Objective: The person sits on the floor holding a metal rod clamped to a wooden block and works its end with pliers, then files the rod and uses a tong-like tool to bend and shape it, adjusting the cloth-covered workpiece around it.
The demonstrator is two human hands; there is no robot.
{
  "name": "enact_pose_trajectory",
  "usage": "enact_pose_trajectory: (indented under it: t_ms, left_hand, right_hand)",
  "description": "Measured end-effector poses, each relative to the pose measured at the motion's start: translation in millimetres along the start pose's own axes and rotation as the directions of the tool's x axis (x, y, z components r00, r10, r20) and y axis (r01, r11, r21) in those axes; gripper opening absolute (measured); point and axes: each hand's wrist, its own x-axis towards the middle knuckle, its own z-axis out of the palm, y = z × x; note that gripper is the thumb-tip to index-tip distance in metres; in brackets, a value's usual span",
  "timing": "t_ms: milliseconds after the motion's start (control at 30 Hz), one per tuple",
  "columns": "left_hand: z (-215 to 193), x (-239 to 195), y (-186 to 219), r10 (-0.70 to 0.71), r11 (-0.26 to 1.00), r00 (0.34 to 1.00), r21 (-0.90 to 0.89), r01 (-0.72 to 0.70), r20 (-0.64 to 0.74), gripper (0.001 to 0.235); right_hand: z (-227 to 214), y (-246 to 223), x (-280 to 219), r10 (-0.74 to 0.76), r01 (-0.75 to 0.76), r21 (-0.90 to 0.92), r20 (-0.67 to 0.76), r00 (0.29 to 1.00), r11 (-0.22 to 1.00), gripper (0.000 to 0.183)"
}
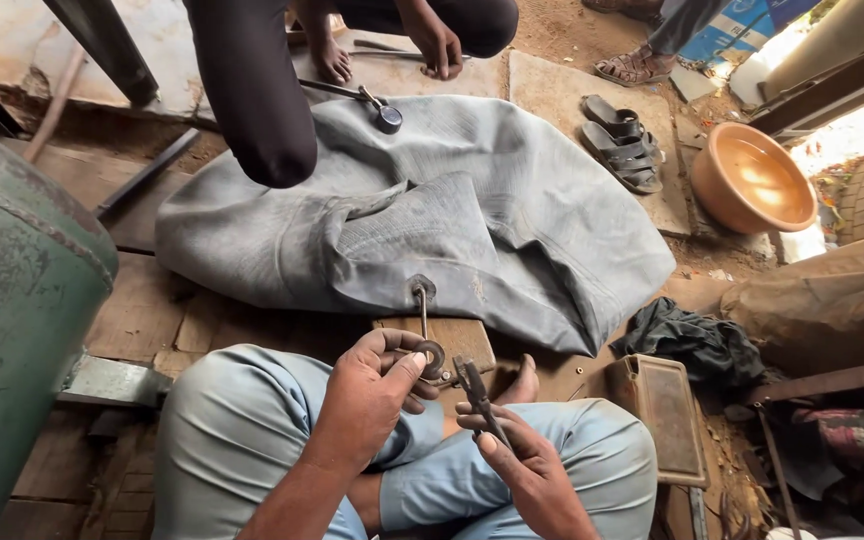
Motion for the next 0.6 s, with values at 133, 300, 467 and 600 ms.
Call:
enact_pose_trajectory:
  t_ms: [133, 300, 467, 600]
  left_hand:
    - [1.8, -1.0, -1.8, 0.019, 0.997, 0.999, 0.080, -0.016, -0.037, 0.021]
    - [5.8, -6.9, 7.9, 0.005, 0.970, 0.998, 0.242, 0.011, -0.063, 0.022]
    - [8.0, -7.2, 9.2, -0.040, 0.964, 0.997, 0.261, 0.057, -0.070, 0.020]
    - [9.1, -4.2, 3.2, -0.023, 0.973, 0.997, 0.226, 0.037, -0.067, 0.020]
  right_hand:
    - [8.4, -1.0, 2.5, 0.123, -0.126, -0.030, -0.074, 0.990, 0.992, 0.040]
    - [17.1, -4.3, 7.4, -0.044, 0.040, -0.136, -0.027, 0.999, 0.990, 0.036]
    - [16.9, 12.3, 9.6, -0.083, 0.082, -0.054, -0.018, 0.996, 0.995, 0.034]
    - [16.8, 14.3, 10.6, 0.003, -0.001, 0.054, -0.051, 0.999, 0.999, 0.034]
